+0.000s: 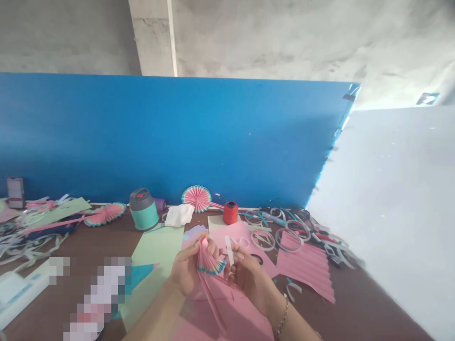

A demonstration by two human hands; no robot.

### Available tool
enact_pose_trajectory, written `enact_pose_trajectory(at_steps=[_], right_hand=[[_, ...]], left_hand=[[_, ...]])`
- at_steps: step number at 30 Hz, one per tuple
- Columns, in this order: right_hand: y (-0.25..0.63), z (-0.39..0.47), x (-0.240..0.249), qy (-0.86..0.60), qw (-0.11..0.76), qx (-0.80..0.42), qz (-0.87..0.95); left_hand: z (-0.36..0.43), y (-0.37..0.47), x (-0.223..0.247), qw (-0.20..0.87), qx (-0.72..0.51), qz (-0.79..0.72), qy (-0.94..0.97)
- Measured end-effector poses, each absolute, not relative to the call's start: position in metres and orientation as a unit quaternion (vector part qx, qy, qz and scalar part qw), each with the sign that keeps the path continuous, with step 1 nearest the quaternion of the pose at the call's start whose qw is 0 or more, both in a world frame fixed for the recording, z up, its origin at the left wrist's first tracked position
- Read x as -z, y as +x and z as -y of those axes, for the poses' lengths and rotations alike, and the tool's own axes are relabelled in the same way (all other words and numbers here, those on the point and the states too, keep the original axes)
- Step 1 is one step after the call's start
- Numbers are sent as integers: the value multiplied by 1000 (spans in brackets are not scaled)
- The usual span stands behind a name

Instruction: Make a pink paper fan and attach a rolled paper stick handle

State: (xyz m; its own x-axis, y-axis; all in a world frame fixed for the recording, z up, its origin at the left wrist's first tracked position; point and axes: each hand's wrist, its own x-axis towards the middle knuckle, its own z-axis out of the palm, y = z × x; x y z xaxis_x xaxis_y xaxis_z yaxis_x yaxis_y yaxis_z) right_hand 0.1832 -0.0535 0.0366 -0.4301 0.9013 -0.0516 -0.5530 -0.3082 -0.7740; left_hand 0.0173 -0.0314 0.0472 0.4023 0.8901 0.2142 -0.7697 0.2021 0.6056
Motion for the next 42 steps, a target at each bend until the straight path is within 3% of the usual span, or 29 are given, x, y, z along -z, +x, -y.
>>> enact_pose_trajectory(at_steps=[8,15,23,28,31,34,36,42], right_hand=[[163,56,-57,-392,438,-721,367],[145,50,-36,-412,415,-752,305],[131,53,-31,-494,465,-646,352],[140,48,-28,-492,489,-601,398],[152,40,-26,-519,553,-493,427],[158,38,-34,-486,614,-395,480],[156,43,-46,-443,615,-423,497],[145,56,-64,-353,502,-669,418]], left_hand=[[28,15,-36,777,-532,-101,320],[26,17,-30,761,-575,-129,271],[24,31,-20,723,-606,-182,278],[23,25,-25,637,-570,-345,388],[22,20,-31,571,-574,-397,432],[23,21,-37,577,-579,-367,443],[26,24,-39,584,-591,-341,439],[33,32,-36,638,-596,-329,360]])
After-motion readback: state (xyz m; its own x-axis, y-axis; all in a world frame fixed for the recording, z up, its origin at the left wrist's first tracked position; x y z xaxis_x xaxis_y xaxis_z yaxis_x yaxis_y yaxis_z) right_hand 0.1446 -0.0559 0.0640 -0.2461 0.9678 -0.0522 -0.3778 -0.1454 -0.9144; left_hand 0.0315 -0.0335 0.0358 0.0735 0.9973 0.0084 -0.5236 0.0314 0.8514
